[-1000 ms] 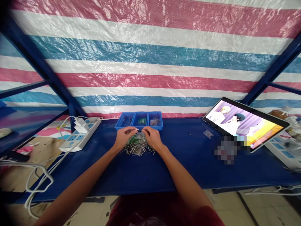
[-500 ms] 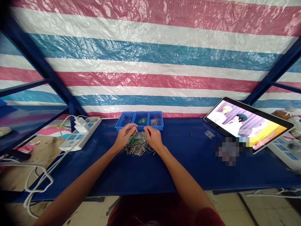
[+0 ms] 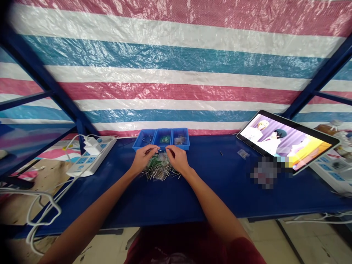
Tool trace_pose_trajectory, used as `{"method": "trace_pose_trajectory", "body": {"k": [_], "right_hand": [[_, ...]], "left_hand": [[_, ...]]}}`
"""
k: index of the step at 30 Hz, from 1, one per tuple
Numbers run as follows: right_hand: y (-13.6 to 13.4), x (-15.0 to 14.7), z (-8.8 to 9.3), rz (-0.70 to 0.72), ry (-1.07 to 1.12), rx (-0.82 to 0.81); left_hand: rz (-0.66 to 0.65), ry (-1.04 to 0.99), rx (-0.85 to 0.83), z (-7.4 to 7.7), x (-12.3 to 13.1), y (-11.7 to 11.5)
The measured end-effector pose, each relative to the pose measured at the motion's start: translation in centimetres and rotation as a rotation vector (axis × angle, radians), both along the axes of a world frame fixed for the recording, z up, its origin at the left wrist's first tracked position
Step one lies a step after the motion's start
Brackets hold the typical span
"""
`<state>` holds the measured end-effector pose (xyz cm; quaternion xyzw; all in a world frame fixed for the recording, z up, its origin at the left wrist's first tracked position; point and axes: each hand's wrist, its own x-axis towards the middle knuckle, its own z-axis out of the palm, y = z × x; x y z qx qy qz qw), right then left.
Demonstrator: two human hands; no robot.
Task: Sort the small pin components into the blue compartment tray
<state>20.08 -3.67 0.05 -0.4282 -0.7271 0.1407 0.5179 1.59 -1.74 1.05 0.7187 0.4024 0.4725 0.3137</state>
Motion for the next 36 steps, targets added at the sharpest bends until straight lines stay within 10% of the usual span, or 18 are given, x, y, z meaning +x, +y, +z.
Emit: {"method": "trace_pose_trajectory", "body": {"k": [19,36], "right_hand": [[0.2,-0.2,-0.5,0.116,-0.099,-0.027],[0.0,0.0,-0.2,0.074,-0.031,-0.103]], "left_hand": [[-0.19,-0.121,-0.205,0.3,0.4,-0.8],[-0.036,0.11,0.007,1.6,0.0,-0.9]]}}
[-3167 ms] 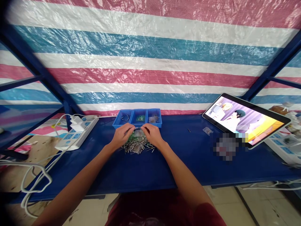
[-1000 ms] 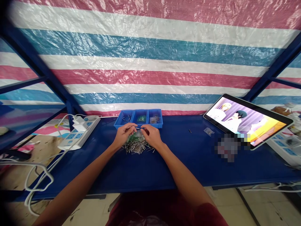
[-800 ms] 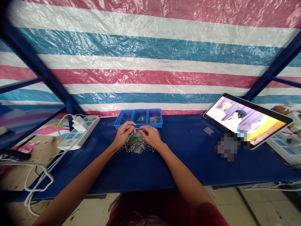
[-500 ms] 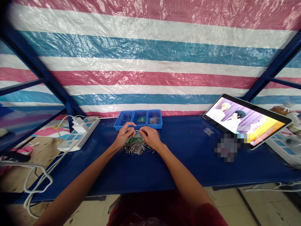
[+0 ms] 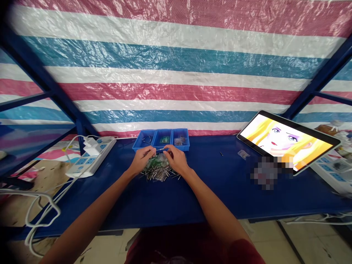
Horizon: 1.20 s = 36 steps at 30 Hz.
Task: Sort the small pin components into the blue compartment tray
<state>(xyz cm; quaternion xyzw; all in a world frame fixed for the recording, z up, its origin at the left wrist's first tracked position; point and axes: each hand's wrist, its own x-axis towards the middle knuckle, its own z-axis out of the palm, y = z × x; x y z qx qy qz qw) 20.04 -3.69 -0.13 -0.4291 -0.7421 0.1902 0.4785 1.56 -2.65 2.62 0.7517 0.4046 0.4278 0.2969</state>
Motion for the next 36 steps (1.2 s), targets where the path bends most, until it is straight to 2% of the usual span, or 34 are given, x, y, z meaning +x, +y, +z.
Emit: {"method": "trace_pose_trajectory", "body": {"k": [6,12,16,19,23,26,31,36], "right_hand": [[0.0,0.0,0.1,0.03,-0.028,0.048],[-0.1,-0.1,0.2,0.039,-0.034,0.078],[0.1,0.0,0.0,-0.016,-0.022,0.059],[0.2,-0.2,-0.1,-0.005,-0.032,0.059],[0.1,-0.4,-0.2,0.033,-0.06,0.074],[0.2,-0.4,-0.2,-0.008,-0.074,0.075],[0.3,0.0,-0.1,-0.154,-0.009,0.065],[0.2,0.1,0.1,-0.165,0.05,0.102]], "left_hand": [[-0.015,-0.009,-0.033,0.2,0.0,-0.1],[0.005,-0.081,-0.036,-0.4,0.1,0.0],[0.021,-0.115,0.042,-0.7,0.4,0.1],[0.034,-0.142,0.11,-0.9,0.6,0.0],[0.063,-0.219,0.098,-1.3,1.0,0.1],[0.077,-0.237,0.085,-1.4,1.0,0.1],[0.037,-0.028,0.068,-1.0,0.4,-0.1],[-0.006,0.16,0.167,-0.7,0.1,0.2]]}}
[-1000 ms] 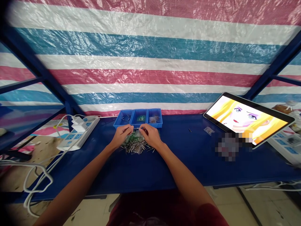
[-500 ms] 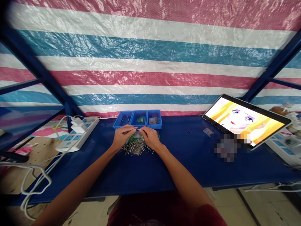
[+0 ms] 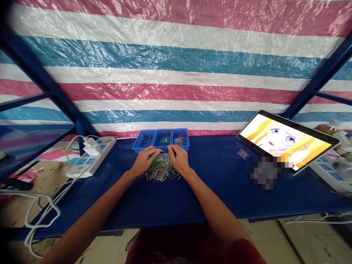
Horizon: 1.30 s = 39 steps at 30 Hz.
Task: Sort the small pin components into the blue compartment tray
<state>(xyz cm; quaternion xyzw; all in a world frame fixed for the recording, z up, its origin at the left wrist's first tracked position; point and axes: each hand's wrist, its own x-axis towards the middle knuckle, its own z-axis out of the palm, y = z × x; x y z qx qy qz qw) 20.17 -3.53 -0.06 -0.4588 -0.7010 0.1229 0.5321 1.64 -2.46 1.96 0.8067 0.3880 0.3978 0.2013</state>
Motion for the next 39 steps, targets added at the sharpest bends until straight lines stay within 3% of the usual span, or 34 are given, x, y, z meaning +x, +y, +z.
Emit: {"method": "trace_pose_trajectory", "body": {"k": [11,20,25,28,33,36,39], "right_hand": [[-0.1,-0.3,-0.3,0.225,-0.12,0.054],[-0.1,-0.1,-0.2,0.207,-0.088,0.078],[-0.1,-0.2,-0.3,0.166,-0.12,0.037],[-0.1,-0.2,-0.1,0.127,-0.1,0.011],[0.0,-0.1,0.0,0.068,-0.067,0.009],[0.1,-0.1,-0.1,0.062,-0.08,0.008],[0.2,-0.1,-0.2,0.066,-0.087,0.001]], "left_hand": [[-0.026,-0.32,-0.27,-0.4,0.3,-0.1],[0.003,-0.301,-0.242,0.1,-0.2,0.1],[-0.063,-0.284,-0.381,0.4,-0.3,0.5],[0.071,-0.432,-0.508,0.1,-0.4,1.1],[0.314,-0.857,-0.695,-0.4,-1.1,2.1],[0.371,-1.032,-0.766,-0.1,-1.7,2.5],[0.35,-1.071,-0.845,0.4,-1.9,2.8]]}}
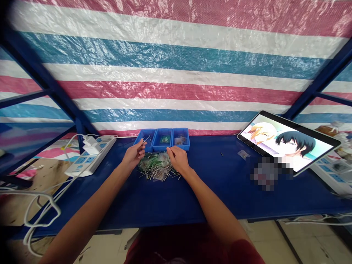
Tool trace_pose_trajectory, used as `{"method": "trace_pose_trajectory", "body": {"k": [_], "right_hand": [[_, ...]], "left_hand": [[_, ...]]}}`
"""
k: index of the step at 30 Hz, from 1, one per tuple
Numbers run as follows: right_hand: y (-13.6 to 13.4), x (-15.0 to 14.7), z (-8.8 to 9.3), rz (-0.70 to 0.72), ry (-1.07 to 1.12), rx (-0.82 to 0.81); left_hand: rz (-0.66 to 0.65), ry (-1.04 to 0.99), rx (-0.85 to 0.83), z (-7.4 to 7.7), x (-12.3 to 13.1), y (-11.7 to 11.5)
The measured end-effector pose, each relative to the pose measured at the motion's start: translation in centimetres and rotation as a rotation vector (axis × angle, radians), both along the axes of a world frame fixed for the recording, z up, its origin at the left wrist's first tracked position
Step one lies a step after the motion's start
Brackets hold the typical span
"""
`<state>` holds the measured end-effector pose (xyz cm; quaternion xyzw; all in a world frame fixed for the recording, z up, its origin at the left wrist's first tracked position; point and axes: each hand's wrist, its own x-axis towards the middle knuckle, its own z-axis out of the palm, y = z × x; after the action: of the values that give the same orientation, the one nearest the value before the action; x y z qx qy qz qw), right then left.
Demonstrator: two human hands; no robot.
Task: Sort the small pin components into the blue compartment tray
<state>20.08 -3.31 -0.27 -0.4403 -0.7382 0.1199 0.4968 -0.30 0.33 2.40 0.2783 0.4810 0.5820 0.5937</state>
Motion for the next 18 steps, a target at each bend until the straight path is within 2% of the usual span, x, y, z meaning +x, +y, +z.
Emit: {"method": "trace_pose_trajectory", "body": {"k": [4,6,8,9,11,13,14,16,18], "right_hand": [[0.1,0.0,-0.1,-0.01,-0.012,-0.006],[0.1,0.0,-0.1,-0.019,-0.021,-0.011],[0.1,0.1,-0.1,-0.028,-0.026,-0.013],[0.2,0.1,-0.1,-0.032,-0.028,-0.013],[0.2,0.2,-0.1,-0.041,-0.033,-0.015],[0.2,0.2,-0.1,-0.048,-0.041,-0.021],[0.2,0.2,-0.1,-0.048,-0.044,-0.026],[0.3,0.3,-0.1,-0.044,-0.045,-0.033],[0.3,0.3,-0.2,-0.034,-0.043,-0.033]], "left_hand": [[-0.095,0.049,0.11,0.4,0.1,-0.1],[-0.117,0.208,0.242,0.5,0.2,-0.5],[-0.179,0.486,0.408,0.6,0.1,-0.9],[-0.26,0.649,0.487,0.7,0.0,-1.1],[-0.542,0.953,0.61,0.9,-0.3,-1.4],[-0.821,1.173,0.681,1.2,-0.5,-1.7],[-0.919,1.256,0.703,1.4,-0.6,-1.7],[-1.018,1.384,0.734,1.7,-0.7,-1.9],[-1.045,1.477,0.735,1.9,-0.7,-2.1]]}}
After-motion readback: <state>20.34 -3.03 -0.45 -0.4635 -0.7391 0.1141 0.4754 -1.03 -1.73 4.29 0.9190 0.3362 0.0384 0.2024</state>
